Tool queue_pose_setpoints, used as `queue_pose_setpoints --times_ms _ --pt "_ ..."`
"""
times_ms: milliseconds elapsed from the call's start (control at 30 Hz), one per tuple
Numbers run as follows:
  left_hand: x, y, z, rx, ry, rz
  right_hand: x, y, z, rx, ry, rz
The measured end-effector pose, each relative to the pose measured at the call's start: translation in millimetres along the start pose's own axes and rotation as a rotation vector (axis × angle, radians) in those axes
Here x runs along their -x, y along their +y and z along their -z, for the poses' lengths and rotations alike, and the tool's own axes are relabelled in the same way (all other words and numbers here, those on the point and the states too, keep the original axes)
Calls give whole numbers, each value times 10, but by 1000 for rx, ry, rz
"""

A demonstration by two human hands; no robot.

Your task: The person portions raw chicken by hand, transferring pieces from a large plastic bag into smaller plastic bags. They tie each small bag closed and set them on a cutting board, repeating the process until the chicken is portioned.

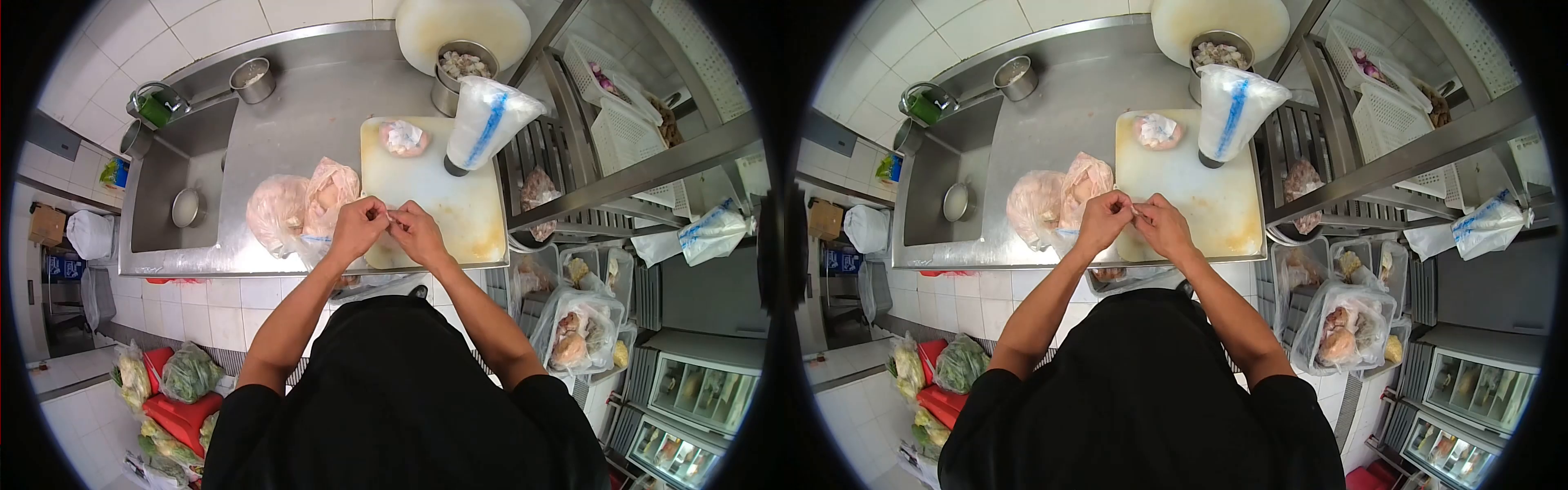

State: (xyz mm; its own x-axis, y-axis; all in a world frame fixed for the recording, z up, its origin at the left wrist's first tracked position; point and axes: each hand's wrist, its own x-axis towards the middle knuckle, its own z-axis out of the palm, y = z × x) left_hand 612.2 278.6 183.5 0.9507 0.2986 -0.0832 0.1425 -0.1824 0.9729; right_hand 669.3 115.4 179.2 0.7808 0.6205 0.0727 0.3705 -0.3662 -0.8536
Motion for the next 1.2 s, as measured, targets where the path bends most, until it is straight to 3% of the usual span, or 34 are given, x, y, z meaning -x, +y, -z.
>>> queue_pose_setpoints --times_ms 167,267,367,433,533,667,867,967,1033,1067,1133,1200 --pt "-31 -156 13 -32 -20 -1 -105 85 -35 131 -106 -45" --pt "-34 -261 2 -81 -11 6 -105 235 -112 191 -116 66" --pt "-31 -286 55 21 -21 44 -29 108 -90 167 -81 81" --pt "-86 -160 136 182 -79 35 -4 -20 0 14 -41 -20" --pt "-98 78 167 180 -208 44 -59 66 -12 -90 56 62" --pt "-157 147 163 105 -209 6 -87 -19 10 -153 97 36" --pt "-91 -199 79 -86 -195 -31 -65 125 -152 131 21 43" --pt "16 -290 30 163 -171 91 -65 245 -213 255 -75 23" --pt "158 -175 18 -49 54 -35 -70 280 -240 -258 0 -211" --pt "216 -182 -2 -51 61 -35 -77 281 -224 -259 -5 -206" --pt "310 -214 -79 -292 89 -268 -74 169 -120 -385 60 -213" --pt "313 -221 -183 -303 89 -231 -74 88 -72 -348 23 -204"
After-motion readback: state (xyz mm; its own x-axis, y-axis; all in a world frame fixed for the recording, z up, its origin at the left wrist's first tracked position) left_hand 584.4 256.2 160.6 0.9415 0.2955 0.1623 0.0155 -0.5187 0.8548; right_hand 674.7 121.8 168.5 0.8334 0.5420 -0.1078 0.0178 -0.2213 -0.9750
